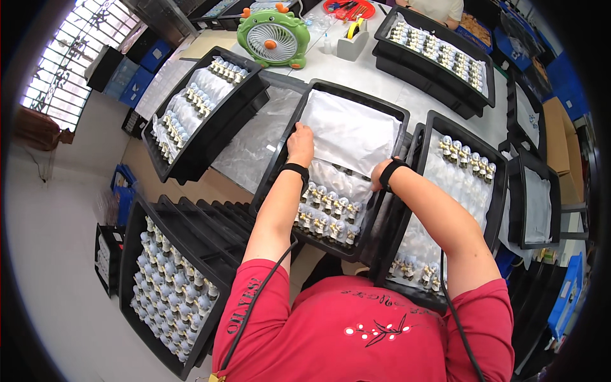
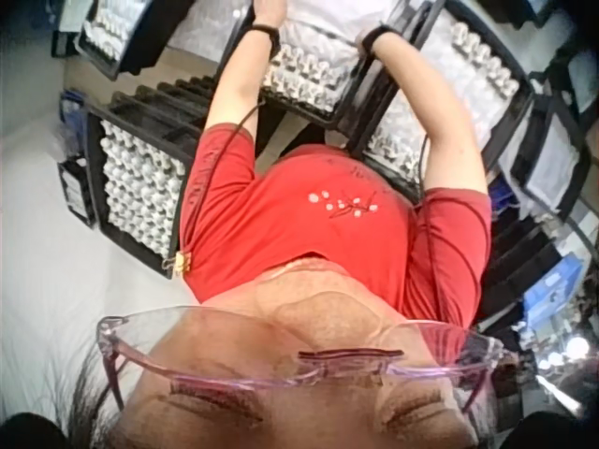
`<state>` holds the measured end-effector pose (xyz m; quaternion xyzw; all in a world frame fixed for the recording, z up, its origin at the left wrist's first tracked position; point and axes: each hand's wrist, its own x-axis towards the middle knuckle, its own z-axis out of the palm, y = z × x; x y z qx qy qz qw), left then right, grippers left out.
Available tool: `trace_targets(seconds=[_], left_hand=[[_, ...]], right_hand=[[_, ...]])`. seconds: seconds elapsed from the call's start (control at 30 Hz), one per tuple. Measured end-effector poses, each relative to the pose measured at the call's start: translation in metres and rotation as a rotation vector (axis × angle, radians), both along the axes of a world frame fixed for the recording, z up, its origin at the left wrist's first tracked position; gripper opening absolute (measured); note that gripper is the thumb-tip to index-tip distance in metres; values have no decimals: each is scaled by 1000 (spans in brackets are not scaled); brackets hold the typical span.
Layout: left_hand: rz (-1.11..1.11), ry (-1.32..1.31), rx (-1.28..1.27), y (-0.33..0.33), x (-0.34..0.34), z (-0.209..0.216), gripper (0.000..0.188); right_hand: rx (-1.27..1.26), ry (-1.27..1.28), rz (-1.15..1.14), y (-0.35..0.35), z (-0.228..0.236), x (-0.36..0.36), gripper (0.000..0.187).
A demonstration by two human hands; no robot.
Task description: Inspecting electronic or mechanical parts and organizing them into grid trays with protective foam and plastic layers.
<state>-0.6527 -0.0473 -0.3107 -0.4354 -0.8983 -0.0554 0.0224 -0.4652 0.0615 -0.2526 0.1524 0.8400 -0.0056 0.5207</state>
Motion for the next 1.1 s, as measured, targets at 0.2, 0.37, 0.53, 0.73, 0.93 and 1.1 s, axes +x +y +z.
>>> trace_targets(seconds=[0.2, 0.37, 0.53, 0.73, 0.93, 1.1], left_hand=[[28, -18, 95, 5, 24, 8, 30], [-118, -269, 59, 9, 100, -6, 57], [-329, -297, -27, -3, 141, -23, 63], [-347, -298, -136, 7, 140, -9, 60], [-435, -611, 350, -18, 146, 44, 45], [-345, -1041, 584, -41, 192, 135, 37]], right_hand=[[-145, 307, -94, 16, 26, 13, 52], [-531, 1194, -334, 9, 133, 76, 37], [-391, 1422, -552, -6, 159, 183, 34], [-151, 1350, -855, -11, 92, 288, 32], [-97, 1313, -815, -2, 56, 288, 51], [8, 1219, -641, 7, 34, 269, 50]])
